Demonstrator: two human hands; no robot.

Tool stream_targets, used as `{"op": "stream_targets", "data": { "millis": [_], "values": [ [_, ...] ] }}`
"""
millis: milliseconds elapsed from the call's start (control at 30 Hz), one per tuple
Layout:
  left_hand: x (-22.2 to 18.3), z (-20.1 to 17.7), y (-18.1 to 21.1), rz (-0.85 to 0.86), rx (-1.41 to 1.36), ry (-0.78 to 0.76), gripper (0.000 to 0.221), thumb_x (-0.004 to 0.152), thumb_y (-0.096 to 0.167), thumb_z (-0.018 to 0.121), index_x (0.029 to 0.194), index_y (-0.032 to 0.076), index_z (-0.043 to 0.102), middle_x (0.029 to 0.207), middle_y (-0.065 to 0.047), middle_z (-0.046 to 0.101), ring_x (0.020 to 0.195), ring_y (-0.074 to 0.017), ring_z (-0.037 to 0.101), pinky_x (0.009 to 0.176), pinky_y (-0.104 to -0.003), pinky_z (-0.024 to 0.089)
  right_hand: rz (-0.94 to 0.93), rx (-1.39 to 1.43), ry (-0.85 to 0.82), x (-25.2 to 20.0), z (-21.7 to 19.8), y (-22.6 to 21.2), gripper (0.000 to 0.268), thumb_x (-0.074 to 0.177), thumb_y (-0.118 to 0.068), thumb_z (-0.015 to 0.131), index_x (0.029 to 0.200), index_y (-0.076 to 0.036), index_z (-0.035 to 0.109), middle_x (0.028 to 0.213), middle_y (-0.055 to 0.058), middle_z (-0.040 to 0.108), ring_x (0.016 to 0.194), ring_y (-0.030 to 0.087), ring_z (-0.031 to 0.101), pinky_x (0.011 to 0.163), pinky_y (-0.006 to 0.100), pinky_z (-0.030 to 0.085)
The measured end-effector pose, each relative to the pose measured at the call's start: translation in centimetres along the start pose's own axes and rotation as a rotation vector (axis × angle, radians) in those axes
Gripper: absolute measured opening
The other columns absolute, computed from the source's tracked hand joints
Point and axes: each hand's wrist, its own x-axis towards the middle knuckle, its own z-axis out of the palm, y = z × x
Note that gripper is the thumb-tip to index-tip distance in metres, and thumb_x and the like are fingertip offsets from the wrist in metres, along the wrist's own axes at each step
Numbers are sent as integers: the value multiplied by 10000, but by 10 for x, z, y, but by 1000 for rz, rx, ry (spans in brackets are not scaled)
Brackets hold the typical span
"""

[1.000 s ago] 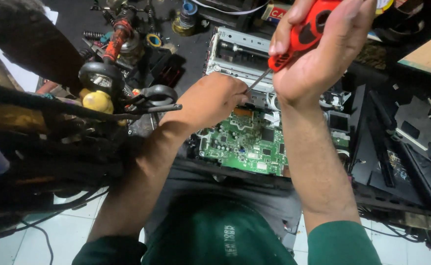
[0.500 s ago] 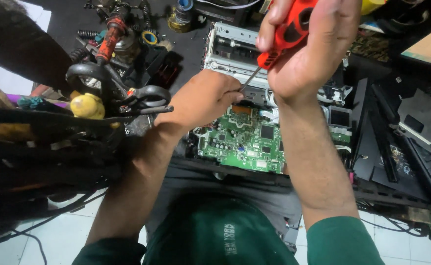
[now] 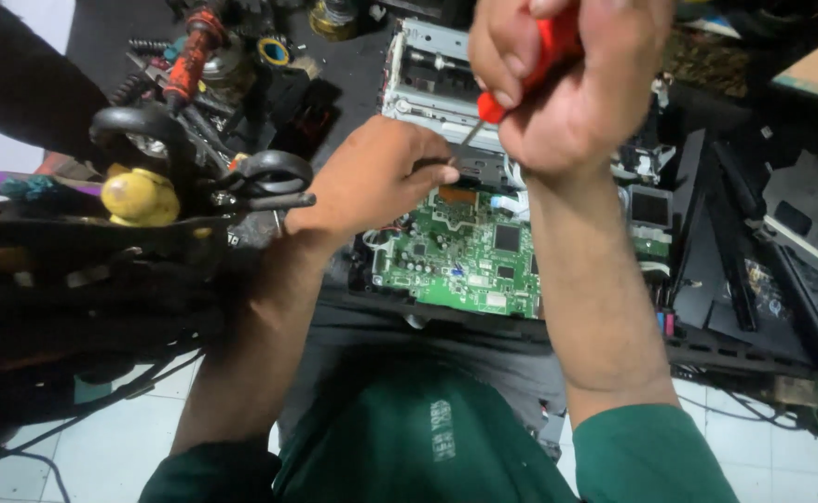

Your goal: Removing a circuit board and its protective metal shield from the internal chassis of a printer using a screwdriver.

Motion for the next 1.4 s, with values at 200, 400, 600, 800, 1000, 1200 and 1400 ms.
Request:
{"op": "stream_targets", "data": {
  "millis": [200, 400, 600, 800, 1000, 1200, 1400],
  "values": [
    [-3, -3, 22, 211, -369, 183, 301, 1098, 246, 460, 1273, 51, 608, 1112, -67, 727, 1006, -188, 688, 886, -338, 507, 147, 219, -331, 14, -7, -3, 292, 1086, -396, 432, 977, -148, 540, 650, -21, 330, 478, 131, 281, 485, 322, 263],
    [6, -6, 23, 99, -382, 348, 139, 953, 6, 658, 853, 92, 706, 818, 33, 723, 802, -63, 646, 764, -226, 508, 210, -98, -129, 23, 7, -9, 572, 917, -657, 745, 805, -129, 557, 714, -18, 530, 529, 107, 478, 537, 245, 427],
    [5, -2, 16, -5, -339, 438, 55, 863, 114, 840, 884, 116, 788, 876, -47, 809, 769, -82, 761, 676, -196, 631, 235, -236, -198, 22, -5, -33, 319, 1076, -490, 640, 1072, -179, 571, 978, -25, 559, 961, 146, 581, 949, 309, 536],
    [16, 6, 33, -300, -247, 494, 379, 722, 326, 985, 675, 174, 641, 616, 88, 666, 565, -34, 525, 508, -235, 411, 253, -78, 3, 19, 12, -26, 522, 927, -562, 509, 847, -54, 599, 822, 136, 642, 850, 274, 650, 892, 394, 521],
    [10, 1, 23, 87, -168, 459, 173, 952, 265, 715, 943, 95, 683, 912, -16, 713, 826, -168, 641, 728, -311, 466, 141, -58, 259, 8, -13, -11, 540, 958, -374, 860, 1347, -111, 594, 1161, 187, 709, 978, 365, 747, 599, 409, 539],
    [11, -3, 34, -20, -222, 382, 85, 938, 60, 693, 857, 86, 703, 797, 5, 711, 686, -113, 596, 631, -262, 472, 131, -225, 75, 10, -1, -22, 508, 1012, -472, 518, 650, -120, 466, 582, 38, 473, 863, 264, 739, 1055, 464, 616],
    [15, 6, 30, -222, -106, 477, 485, 737, 393, 985, 713, 174, 553, 640, 65, 616, 596, -131, 516, 544, -314, 386, -21, -226, 170, 1, 17, -20, 263, 1031, -118, 754, 1131, -112, 511, 872, 99, 578, 776, 274, 639, 765, 403, 572]
  ]
}}
